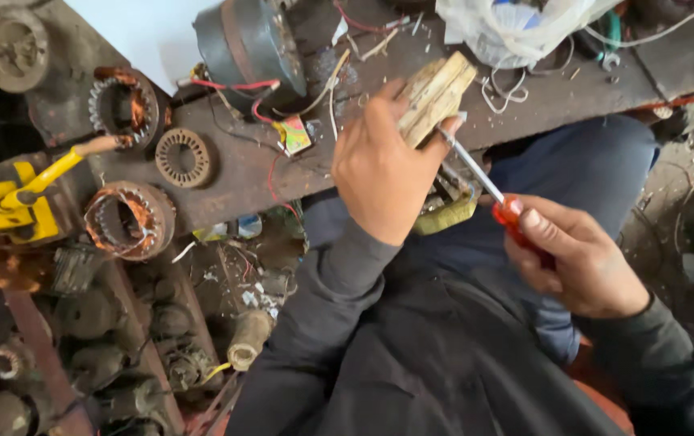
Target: The person uses a screwdriver to pry and adjust a wooden block on a motor rotor, then wipes the rotor with a cloth. They then pick up a stator and inspect the copper windings by hand.
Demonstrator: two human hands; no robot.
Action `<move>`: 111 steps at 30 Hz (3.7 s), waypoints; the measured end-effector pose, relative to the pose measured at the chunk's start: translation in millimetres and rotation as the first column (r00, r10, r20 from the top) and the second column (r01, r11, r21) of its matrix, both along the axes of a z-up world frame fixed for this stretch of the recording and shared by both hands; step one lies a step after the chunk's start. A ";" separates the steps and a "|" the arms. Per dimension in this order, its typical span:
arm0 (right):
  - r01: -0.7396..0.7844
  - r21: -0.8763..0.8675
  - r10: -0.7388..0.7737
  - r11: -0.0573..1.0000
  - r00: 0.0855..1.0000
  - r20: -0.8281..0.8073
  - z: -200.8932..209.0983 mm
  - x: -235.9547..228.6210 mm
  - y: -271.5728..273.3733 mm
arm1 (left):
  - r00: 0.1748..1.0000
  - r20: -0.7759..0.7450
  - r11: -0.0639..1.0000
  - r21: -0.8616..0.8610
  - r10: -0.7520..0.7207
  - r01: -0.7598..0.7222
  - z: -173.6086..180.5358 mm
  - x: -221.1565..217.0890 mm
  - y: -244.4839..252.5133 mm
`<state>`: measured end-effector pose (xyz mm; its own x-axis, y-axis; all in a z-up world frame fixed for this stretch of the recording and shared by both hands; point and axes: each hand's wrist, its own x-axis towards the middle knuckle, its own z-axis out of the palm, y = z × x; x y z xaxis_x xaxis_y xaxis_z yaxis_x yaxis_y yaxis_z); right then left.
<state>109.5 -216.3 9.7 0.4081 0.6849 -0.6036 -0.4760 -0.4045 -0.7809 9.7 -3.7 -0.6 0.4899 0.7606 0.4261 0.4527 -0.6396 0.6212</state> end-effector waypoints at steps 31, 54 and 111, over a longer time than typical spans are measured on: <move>-0.097 -0.266 0.262 0.959 -0.044 0.964 6.2 -16.5 2.7 | 0.993 -0.075 0.993 0.067 -0.089 0.094 -0.9 13.3 -2.2; -0.076 -0.266 0.203 0.961 -0.458 0.865 25.7 -17.7 17.8 | 0.990 -0.115 0.992 0.081 -0.082 0.092 -1.6 16.9 3.3; -0.072 0.058 -0.046 0.996 0.147 0.988 -9.8 -56.6 -5.9 | 0.968 0.178 0.985 0.029 -0.174 0.172 -20.4 -16.3 13.6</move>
<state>52.9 -222.1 -0.1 0.6061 0.7112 0.3563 0.7295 -0.3184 -0.6054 -6.5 9.8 -21.1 0.5281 0.6646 0.5286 0.2163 -0.7072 0.6731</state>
